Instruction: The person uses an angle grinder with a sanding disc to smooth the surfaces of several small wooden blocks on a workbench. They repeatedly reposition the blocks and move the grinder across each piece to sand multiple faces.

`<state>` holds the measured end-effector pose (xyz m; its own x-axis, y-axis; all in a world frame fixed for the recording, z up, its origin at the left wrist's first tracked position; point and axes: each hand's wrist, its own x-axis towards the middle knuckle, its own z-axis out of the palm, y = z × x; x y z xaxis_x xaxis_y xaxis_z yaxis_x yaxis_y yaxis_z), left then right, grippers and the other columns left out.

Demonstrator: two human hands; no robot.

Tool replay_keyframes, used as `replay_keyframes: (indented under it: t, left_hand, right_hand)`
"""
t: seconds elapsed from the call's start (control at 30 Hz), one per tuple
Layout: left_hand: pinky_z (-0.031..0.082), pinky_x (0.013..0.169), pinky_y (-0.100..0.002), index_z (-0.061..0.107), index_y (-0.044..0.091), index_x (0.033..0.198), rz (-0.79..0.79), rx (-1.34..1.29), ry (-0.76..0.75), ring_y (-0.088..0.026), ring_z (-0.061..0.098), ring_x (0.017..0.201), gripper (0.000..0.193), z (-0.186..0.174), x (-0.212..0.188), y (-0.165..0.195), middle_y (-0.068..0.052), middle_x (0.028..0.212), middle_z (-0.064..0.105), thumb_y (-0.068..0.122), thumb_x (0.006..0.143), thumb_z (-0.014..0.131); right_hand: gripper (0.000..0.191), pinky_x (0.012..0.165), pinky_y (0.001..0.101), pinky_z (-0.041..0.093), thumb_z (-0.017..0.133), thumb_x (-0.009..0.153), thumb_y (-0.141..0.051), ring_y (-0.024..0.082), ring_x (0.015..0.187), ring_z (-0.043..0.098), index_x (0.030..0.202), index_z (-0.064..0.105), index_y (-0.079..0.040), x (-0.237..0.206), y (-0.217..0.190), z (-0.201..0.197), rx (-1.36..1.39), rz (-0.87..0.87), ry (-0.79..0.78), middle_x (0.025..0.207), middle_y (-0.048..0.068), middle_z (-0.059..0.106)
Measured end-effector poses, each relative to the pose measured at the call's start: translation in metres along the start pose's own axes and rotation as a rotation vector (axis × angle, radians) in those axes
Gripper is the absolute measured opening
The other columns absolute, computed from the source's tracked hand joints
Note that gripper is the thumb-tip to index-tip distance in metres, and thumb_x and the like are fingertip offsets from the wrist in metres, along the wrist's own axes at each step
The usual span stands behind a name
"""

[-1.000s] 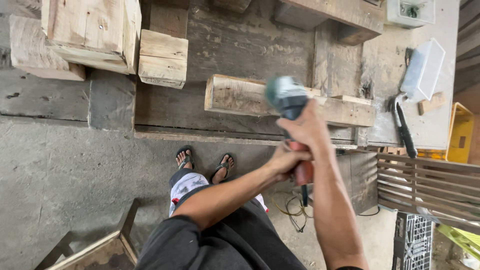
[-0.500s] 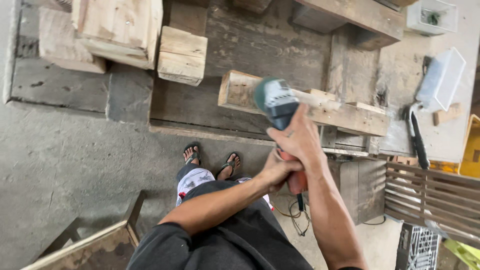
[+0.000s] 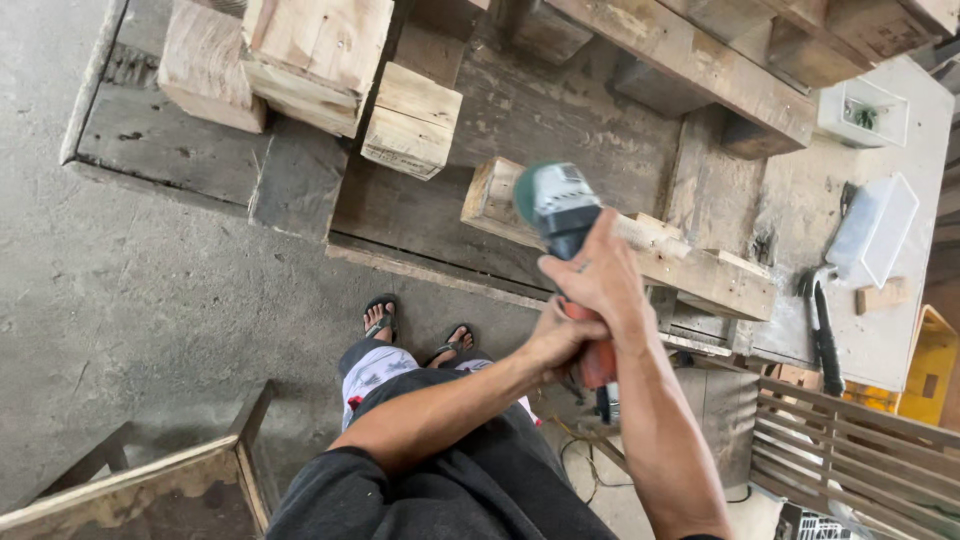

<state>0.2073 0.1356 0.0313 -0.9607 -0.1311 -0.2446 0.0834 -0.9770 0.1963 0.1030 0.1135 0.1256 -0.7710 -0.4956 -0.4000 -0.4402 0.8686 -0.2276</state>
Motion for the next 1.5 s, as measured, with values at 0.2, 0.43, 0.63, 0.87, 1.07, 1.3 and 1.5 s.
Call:
replay_keyframes:
  t: [0.2, 0.43, 0.63, 0.87, 1.07, 1.3, 1.5]
  left_hand:
    - [0.061, 0.088, -0.041, 0.058, 0.008, 0.119, -0.064, 0.061, 0.102, -0.022, 0.071, 0.095, 0.052, 0.002, -0.007, -0.019, -0.007, 0.103, 0.070, -0.008, 0.072, 0.071]
    - [0.061, 0.091, -0.040, 0.059, 0.003, 0.121, -0.078, 0.047, 0.046, -0.024, 0.071, 0.097, 0.052, -0.003, -0.026, -0.020, -0.010, 0.106, 0.071, -0.009, 0.072, 0.071]
    - [0.059, 0.097, -0.038, 0.058, 0.000, 0.128, 0.056, 0.035, 0.055, -0.023, 0.071, 0.107, 0.054, -0.009, -0.044, -0.008, -0.009, 0.115, 0.071, -0.008, 0.076, 0.072]
    - [0.061, 0.092, -0.040, 0.056, 0.005, 0.126, -0.128, 0.026, 0.052, -0.023, 0.071, 0.101, 0.055, 0.006, -0.046, -0.018, -0.008, 0.110, 0.070, -0.008, 0.074, 0.072]
    - [0.062, 0.088, -0.041, 0.057, 0.000, 0.125, -0.039, 0.115, 0.108, -0.025, 0.072, 0.098, 0.052, -0.003, -0.050, 0.001, -0.013, 0.110, 0.070, -0.007, 0.075, 0.071]
    - [0.061, 0.092, -0.039, 0.055, 0.001, 0.126, -0.062, 0.056, 0.065, -0.024, 0.071, 0.103, 0.057, 0.003, -0.051, -0.008, -0.010, 0.112, 0.069, -0.005, 0.073, 0.074]
    - [0.058, 0.097, -0.041, 0.057, -0.001, 0.130, -0.009, 0.023, 0.069, -0.025, 0.070, 0.109, 0.058, -0.015, -0.055, -0.018, -0.010, 0.117, 0.070, -0.005, 0.075, 0.077]
  right_hand:
    - [0.097, 0.086, 0.0456, 0.060, 0.085, 0.070, -0.042, 0.042, 0.097, 0.074, 0.134, 0.034, 0.009, -0.010, 0.017, 0.000, 0.017, -0.001, 0.002, 0.104, 0.028, 0.071]
    - [0.092, 0.084, 0.0475, 0.060, 0.085, 0.070, -0.037, 0.043, 0.093, 0.074, 0.134, 0.033, 0.005, -0.032, 0.006, 0.004, 0.061, 0.112, 0.002, 0.103, 0.029, 0.071]
    - [0.089, 0.080, 0.0498, 0.059, 0.086, 0.070, -0.037, 0.047, 0.091, 0.073, 0.128, 0.035, 0.009, -0.036, -0.006, 0.023, 0.073, -0.131, 0.039, 0.100, 0.031, 0.070]
    - [0.087, 0.083, 0.0507, 0.058, 0.086, 0.070, -0.038, 0.049, 0.090, 0.072, 0.123, 0.036, 0.010, -0.052, 0.003, 0.004, -0.008, 0.025, 0.057, 0.093, 0.032, 0.071]
    - [0.088, 0.076, 0.0467, 0.062, 0.082, 0.072, -0.036, 0.044, 0.089, 0.075, 0.130, 0.034, 0.010, -0.042, -0.013, 0.017, 0.149, -0.103, 0.008, 0.103, 0.031, 0.068]
    - [0.084, 0.080, 0.0438, 0.062, 0.083, 0.070, -0.034, 0.040, 0.089, 0.076, 0.126, 0.036, 0.007, -0.050, -0.010, 0.003, 0.067, 0.039, -0.013, 0.099, 0.029, 0.071]
    - [0.084, 0.078, 0.0499, 0.059, 0.087, 0.071, -0.034, 0.046, 0.090, 0.071, 0.125, 0.036, 0.005, -0.047, 0.001, 0.028, 0.077, -0.175, 0.075, 0.099, 0.031, 0.070]
